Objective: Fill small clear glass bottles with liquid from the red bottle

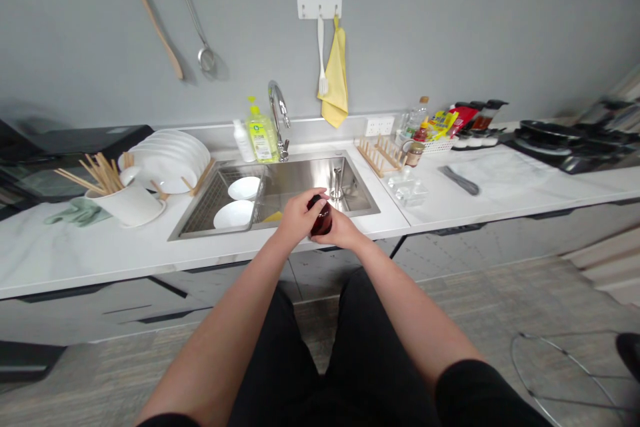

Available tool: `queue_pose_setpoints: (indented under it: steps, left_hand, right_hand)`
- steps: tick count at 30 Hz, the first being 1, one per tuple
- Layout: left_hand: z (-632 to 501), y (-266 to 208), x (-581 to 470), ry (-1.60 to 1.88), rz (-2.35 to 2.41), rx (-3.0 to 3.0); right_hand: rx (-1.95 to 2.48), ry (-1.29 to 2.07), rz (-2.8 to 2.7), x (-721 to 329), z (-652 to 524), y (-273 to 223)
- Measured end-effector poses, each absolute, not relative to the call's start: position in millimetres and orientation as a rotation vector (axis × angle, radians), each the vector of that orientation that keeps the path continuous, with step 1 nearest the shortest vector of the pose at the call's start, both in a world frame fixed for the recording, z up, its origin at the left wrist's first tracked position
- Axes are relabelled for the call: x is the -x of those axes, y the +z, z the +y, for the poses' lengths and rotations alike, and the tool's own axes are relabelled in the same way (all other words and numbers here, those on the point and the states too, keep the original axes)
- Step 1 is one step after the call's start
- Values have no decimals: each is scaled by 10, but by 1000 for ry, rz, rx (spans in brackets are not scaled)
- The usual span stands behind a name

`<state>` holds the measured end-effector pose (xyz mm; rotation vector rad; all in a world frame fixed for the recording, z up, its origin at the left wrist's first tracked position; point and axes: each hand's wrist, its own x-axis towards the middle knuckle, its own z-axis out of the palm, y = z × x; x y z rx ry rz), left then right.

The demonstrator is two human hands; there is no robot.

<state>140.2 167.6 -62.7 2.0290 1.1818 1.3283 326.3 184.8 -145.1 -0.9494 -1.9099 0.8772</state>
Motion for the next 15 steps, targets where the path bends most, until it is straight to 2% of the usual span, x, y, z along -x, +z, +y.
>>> queue_pose_setpoints:
  steps: [9,15]
  left_hand:
    - [1689,-789,-1215,1704,1110,-1600]
    - [1599,-1089,-297,1845,1431,-1424]
  right_hand:
    - [925,902,-1888,-3268,1846,-1473]
    - [1023,875,-1897,-3289,1839,-1490]
